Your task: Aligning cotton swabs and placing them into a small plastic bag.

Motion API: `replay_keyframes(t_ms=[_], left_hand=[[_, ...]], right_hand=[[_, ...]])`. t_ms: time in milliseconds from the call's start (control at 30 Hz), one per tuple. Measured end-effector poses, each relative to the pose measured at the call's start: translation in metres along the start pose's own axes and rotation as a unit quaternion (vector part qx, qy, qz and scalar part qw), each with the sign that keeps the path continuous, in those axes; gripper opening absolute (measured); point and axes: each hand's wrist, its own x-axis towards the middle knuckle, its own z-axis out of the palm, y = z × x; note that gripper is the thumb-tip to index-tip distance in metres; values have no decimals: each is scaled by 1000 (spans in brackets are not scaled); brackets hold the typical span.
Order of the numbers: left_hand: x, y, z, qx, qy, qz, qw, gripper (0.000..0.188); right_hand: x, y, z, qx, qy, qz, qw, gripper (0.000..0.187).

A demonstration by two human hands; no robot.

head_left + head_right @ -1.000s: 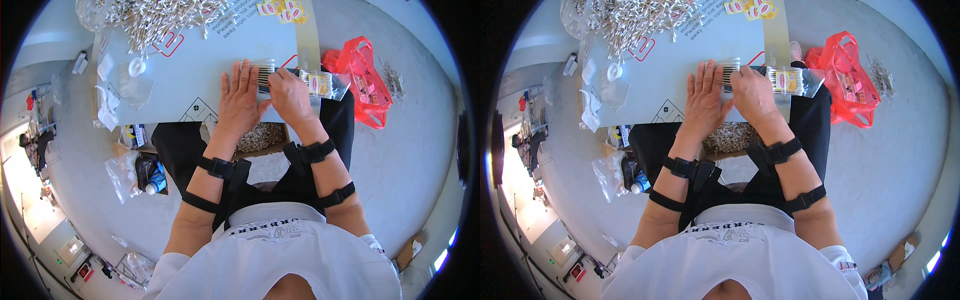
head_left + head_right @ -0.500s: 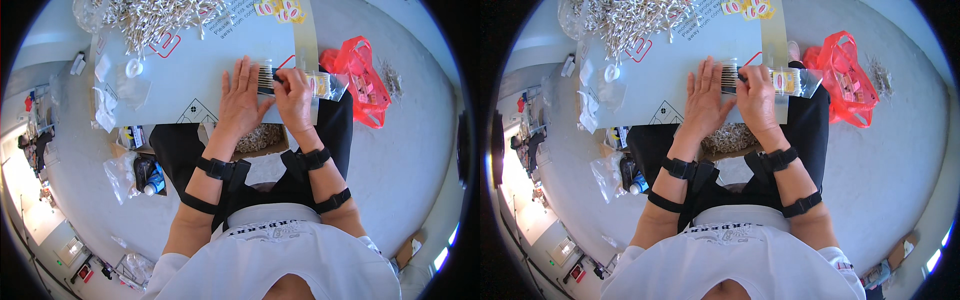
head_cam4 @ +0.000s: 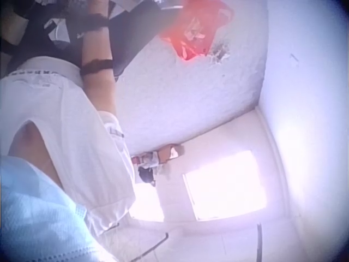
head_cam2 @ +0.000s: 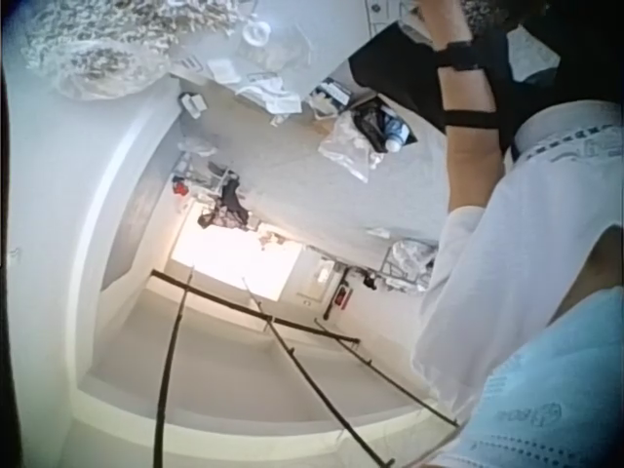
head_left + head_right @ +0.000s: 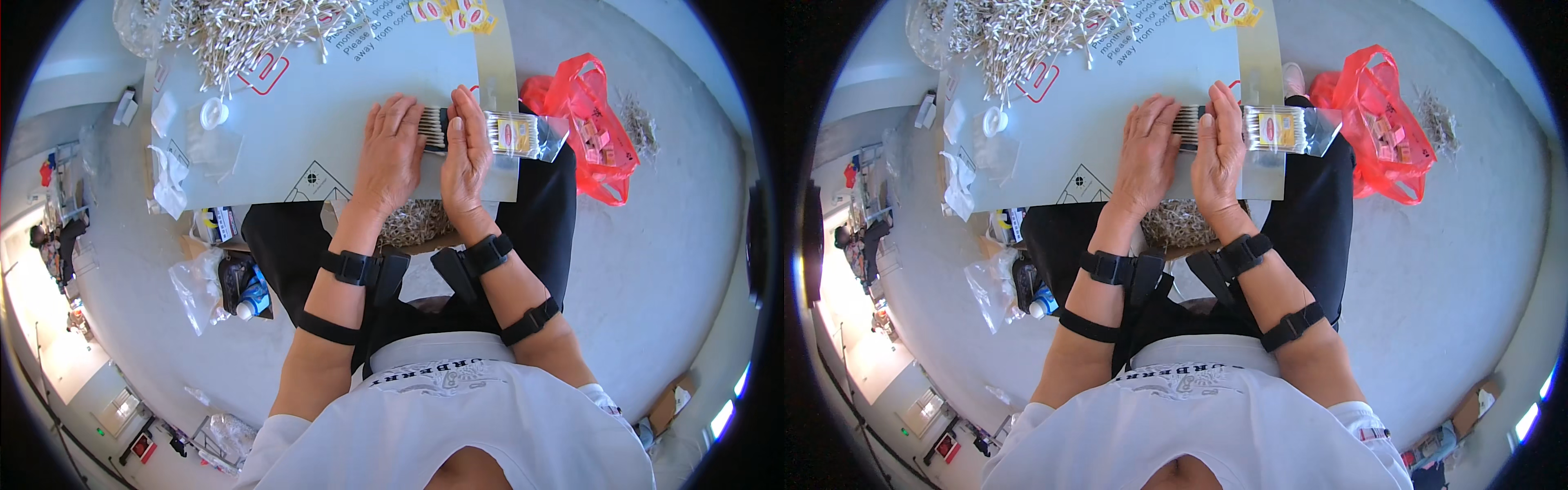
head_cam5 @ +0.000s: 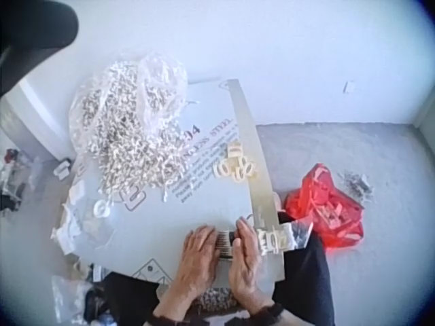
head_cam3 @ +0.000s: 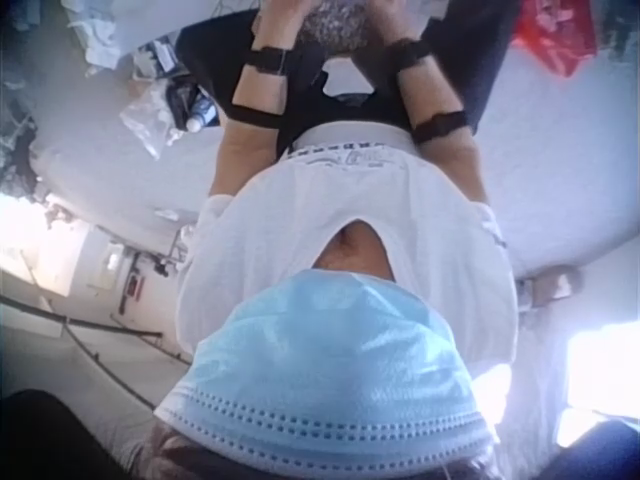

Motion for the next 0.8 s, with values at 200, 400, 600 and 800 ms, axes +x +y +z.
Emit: replay_keyframes(t_ms=[200, 400, 600, 800], left_hand=[[0, -8, 3, -313, 224, -124, 915, 44], [9, 4, 19, -547, 219, -154, 793, 47], [11, 16, 24, -524, 217, -129, 813, 48], [3, 4, 11, -531, 240, -150, 798, 46]], right_hand=[[7, -1, 4, 36, 13, 15, 999, 36], [10, 4, 8, 43, 4, 11, 999, 36], [20, 7, -5, 19, 11, -3, 1000, 32], [25, -1, -20, 57, 15, 7, 998, 31]])
